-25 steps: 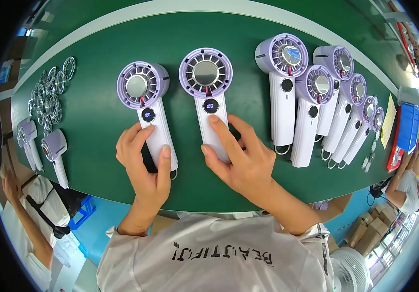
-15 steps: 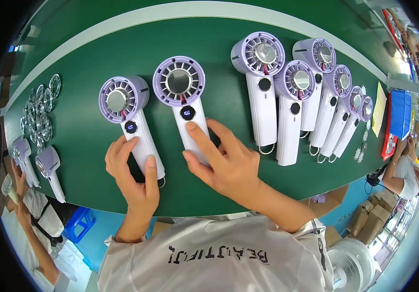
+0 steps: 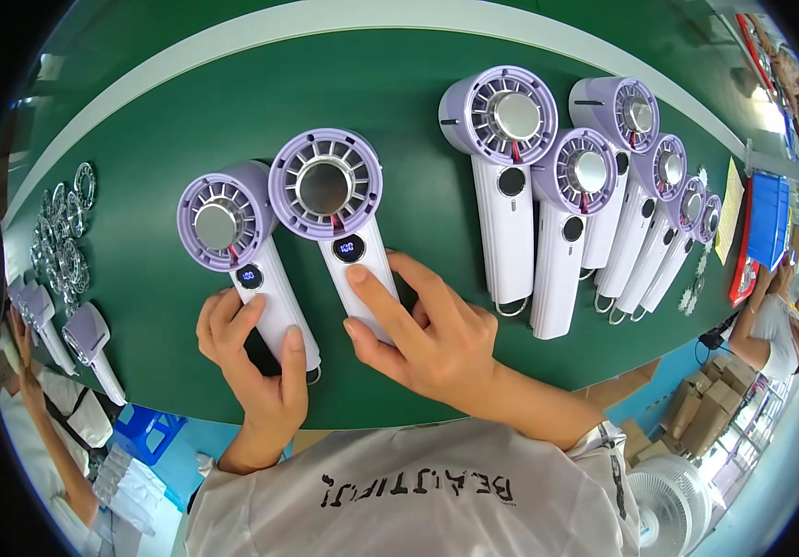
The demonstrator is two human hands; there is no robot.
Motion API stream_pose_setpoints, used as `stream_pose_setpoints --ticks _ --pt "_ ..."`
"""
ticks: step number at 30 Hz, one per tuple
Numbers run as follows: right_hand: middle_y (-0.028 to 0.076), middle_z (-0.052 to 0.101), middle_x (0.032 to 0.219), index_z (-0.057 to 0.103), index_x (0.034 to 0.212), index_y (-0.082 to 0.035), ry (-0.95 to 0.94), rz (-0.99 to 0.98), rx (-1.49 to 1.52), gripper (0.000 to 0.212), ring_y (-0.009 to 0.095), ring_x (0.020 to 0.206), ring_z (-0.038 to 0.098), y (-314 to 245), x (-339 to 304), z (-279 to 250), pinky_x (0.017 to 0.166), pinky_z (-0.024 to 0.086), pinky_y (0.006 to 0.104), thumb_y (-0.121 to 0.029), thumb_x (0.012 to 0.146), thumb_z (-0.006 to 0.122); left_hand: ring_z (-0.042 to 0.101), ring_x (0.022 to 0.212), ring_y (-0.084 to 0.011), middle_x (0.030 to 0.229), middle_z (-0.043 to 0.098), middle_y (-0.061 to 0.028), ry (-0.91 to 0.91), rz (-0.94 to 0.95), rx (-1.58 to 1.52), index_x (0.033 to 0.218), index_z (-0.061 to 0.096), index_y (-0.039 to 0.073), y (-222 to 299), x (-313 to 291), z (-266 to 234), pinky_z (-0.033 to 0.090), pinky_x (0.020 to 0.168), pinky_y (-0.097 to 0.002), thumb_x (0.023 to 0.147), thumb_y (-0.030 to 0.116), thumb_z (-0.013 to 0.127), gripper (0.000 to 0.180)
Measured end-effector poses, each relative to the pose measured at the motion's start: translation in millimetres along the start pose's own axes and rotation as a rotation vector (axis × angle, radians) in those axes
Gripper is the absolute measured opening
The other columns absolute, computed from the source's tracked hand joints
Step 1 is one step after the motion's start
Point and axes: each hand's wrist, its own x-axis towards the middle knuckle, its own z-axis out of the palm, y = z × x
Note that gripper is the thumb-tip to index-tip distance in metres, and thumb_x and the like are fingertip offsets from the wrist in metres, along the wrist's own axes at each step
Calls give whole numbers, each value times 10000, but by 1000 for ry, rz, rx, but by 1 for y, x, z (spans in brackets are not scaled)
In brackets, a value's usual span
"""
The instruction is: The person assembles handheld fans by hand on a production line, attaching a fan grill to each fan, then inspects the assembled fans.
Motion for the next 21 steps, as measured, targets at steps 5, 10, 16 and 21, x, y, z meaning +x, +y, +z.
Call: stream_pose_setpoints --ticks 5,10,16,21 --pt "86 687 1094 726 1267 -147 -35 17 12 491 62 484 420 -2 1 -1 378 365 217 -248 793 804 443 1234 -399 1328 545 -186 0 17 6 1237 604 76 -1 0 -2 264 1045 -508 821 190 742 453" --pt "105 686 1097 719 1268 -126 -22 3 10 504 59 473 409 3 0 -4 393 394 224 -231 783 802 473 1187 -358 1308 565 -145 9 3 -33 1208 627 100 2 4 3 265 1005 -476 787 211 762 456" --pt "112 686 1098 718 1266 -115 -14 -18 18 497 63 483 432 2 4 -1 397 390 223 -221 788 802 490 1174 -349 1287 583 -136 43 -3 -26 1194 636 103 4 5 2 262 1004 -475 774 200 765 451" --pt "108 680 1106 711 1271 -108 4 -15 16 502 75 493 460 -2 4 -1 402 392 232 -195 787 808 478 1207 -346 1293 575 -128 67 21 14 1252 616 115 2 5 7 256 1015 -486 815 217 760 472"
